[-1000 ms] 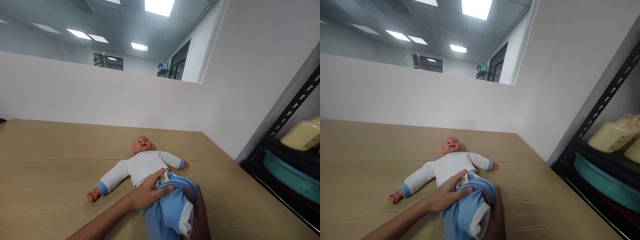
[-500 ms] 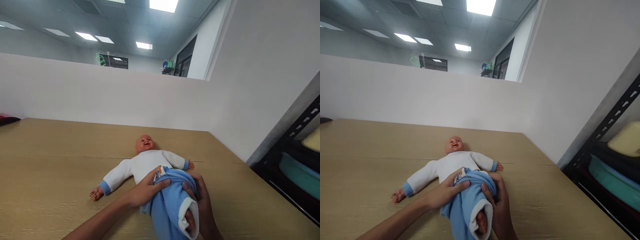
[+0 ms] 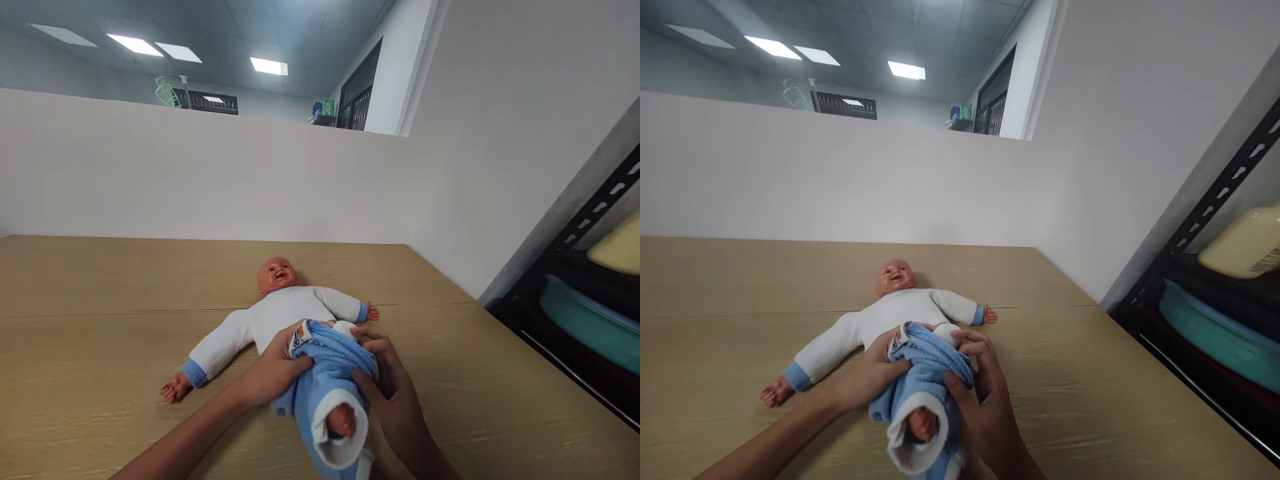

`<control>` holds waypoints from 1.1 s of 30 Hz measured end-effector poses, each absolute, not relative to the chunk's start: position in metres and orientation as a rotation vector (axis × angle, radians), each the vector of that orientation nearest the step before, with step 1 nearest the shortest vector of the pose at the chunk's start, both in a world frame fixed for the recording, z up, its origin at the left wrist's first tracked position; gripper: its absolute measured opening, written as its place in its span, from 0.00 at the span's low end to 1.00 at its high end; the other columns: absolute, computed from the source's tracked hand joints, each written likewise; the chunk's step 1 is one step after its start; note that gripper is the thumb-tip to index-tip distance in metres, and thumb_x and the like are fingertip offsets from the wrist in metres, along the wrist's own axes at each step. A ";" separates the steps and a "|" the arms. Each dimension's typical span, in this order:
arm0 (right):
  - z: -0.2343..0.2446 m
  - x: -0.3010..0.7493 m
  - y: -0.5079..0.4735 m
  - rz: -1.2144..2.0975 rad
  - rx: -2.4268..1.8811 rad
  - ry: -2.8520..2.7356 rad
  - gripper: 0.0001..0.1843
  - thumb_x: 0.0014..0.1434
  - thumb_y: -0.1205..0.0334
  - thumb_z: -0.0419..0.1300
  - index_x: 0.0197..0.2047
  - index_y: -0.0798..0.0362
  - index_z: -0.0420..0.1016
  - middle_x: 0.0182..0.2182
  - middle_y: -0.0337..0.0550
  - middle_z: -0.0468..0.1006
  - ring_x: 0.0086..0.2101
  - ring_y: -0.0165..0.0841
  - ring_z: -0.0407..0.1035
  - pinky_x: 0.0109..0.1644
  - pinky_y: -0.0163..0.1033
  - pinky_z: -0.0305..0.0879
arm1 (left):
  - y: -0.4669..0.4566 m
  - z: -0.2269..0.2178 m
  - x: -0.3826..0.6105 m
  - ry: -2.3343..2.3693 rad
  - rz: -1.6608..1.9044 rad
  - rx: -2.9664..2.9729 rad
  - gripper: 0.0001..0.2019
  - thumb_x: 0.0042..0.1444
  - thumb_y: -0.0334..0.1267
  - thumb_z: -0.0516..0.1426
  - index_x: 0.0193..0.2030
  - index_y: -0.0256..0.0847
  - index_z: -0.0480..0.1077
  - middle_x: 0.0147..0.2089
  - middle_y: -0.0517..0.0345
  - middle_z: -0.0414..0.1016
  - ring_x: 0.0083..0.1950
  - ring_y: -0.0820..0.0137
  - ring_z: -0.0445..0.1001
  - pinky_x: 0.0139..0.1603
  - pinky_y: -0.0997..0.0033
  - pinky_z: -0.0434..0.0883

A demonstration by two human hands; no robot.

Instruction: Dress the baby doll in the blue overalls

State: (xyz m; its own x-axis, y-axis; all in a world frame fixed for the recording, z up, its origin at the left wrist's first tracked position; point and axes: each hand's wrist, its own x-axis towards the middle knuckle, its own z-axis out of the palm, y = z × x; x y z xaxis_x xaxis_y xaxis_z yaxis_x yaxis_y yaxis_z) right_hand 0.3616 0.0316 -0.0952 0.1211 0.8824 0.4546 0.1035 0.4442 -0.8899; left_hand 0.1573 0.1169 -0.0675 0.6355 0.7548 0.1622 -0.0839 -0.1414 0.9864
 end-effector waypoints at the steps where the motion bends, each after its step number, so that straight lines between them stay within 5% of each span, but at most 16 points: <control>1: -0.098 0.360 0.030 0.726 -1.003 -1.315 0.08 0.69 0.55 0.64 0.46 0.46 0.70 0.54 0.43 0.74 0.56 0.39 0.69 0.59 0.38 0.67 | 0.116 -0.070 0.159 0.625 0.851 1.553 0.12 0.55 0.36 0.62 0.47 0.41 0.72 0.44 0.56 0.78 0.48 0.61 0.74 0.57 0.60 0.71; 6: -0.107 0.354 0.029 0.705 -1.195 -1.168 0.16 0.68 0.43 0.62 0.46 0.45 0.66 0.33 0.34 0.71 0.34 0.32 0.68 0.37 0.31 0.69 | 0.106 -0.075 0.169 0.633 0.951 1.564 0.03 0.59 0.35 0.58 0.38 0.43 0.65 0.35 0.63 0.68 0.40 0.67 0.67 0.49 0.67 0.70; 10: -0.104 0.356 0.036 0.819 -1.234 -1.080 0.23 0.65 0.35 0.62 0.45 0.46 0.68 0.38 0.37 0.74 0.38 0.34 0.70 0.44 0.35 0.72 | 0.106 -0.074 0.171 0.603 0.944 1.558 0.03 0.61 0.32 0.56 0.41 0.42 0.66 0.37 0.63 0.69 0.44 0.66 0.68 0.53 0.65 0.69; 16: -0.102 0.356 0.046 0.861 -1.268 -0.902 0.28 0.58 0.32 0.66 0.46 0.46 0.68 0.39 0.39 0.77 0.42 0.39 0.73 0.47 0.40 0.72 | 0.116 -0.067 0.161 0.596 0.761 1.669 0.19 0.58 0.29 0.54 0.55 0.44 0.72 0.54 0.57 0.79 0.59 0.59 0.73 0.66 0.58 0.66; 21: -0.119 0.363 0.064 0.766 -1.306 -0.955 0.27 0.60 0.33 0.64 0.50 0.45 0.68 0.46 0.42 0.79 0.48 0.43 0.73 0.55 0.46 0.69 | 0.118 -0.066 0.159 0.551 0.626 1.731 0.33 0.51 0.26 0.54 0.66 0.47 0.69 0.64 0.58 0.77 0.67 0.56 0.69 0.74 0.52 0.60; 25: -0.132 0.374 0.083 0.751 -1.317 -0.980 0.31 0.57 0.30 0.64 0.49 0.46 0.69 0.47 0.46 0.80 0.52 0.48 0.73 0.63 0.53 0.65 | 0.117 -0.063 0.160 0.570 0.661 1.797 0.29 0.52 0.27 0.54 0.62 0.45 0.69 0.59 0.56 0.78 0.59 0.58 0.73 0.67 0.55 0.68; 29: -0.127 0.381 0.101 1.069 -1.270 -1.005 0.39 0.51 0.28 0.66 0.54 0.49 0.73 0.51 0.51 0.82 0.54 0.52 0.74 0.64 0.58 0.67 | 0.119 -0.056 0.156 0.791 0.752 2.014 0.17 0.54 0.30 0.53 0.51 0.44 0.68 0.47 0.56 0.76 0.50 0.59 0.73 0.57 0.58 0.71; 33: -0.119 0.386 0.120 0.845 -1.329 -1.201 0.37 0.52 0.28 0.64 0.49 0.54 0.78 0.51 0.57 0.81 0.57 0.56 0.72 0.68 0.60 0.60 | 0.127 -0.057 0.150 1.035 0.774 2.232 0.18 0.56 0.34 0.53 0.54 0.41 0.66 0.53 0.47 0.74 0.56 0.53 0.70 0.61 0.51 0.67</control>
State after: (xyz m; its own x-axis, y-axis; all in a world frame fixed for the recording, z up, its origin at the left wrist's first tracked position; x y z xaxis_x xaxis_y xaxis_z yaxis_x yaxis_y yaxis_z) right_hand 0.3855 0.1200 -0.1187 0.2319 0.9602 0.1558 0.1779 0.1156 -0.9772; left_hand 0.1495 0.1274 -0.0570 0.5365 0.8010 0.2658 0.4807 -0.5489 0.6838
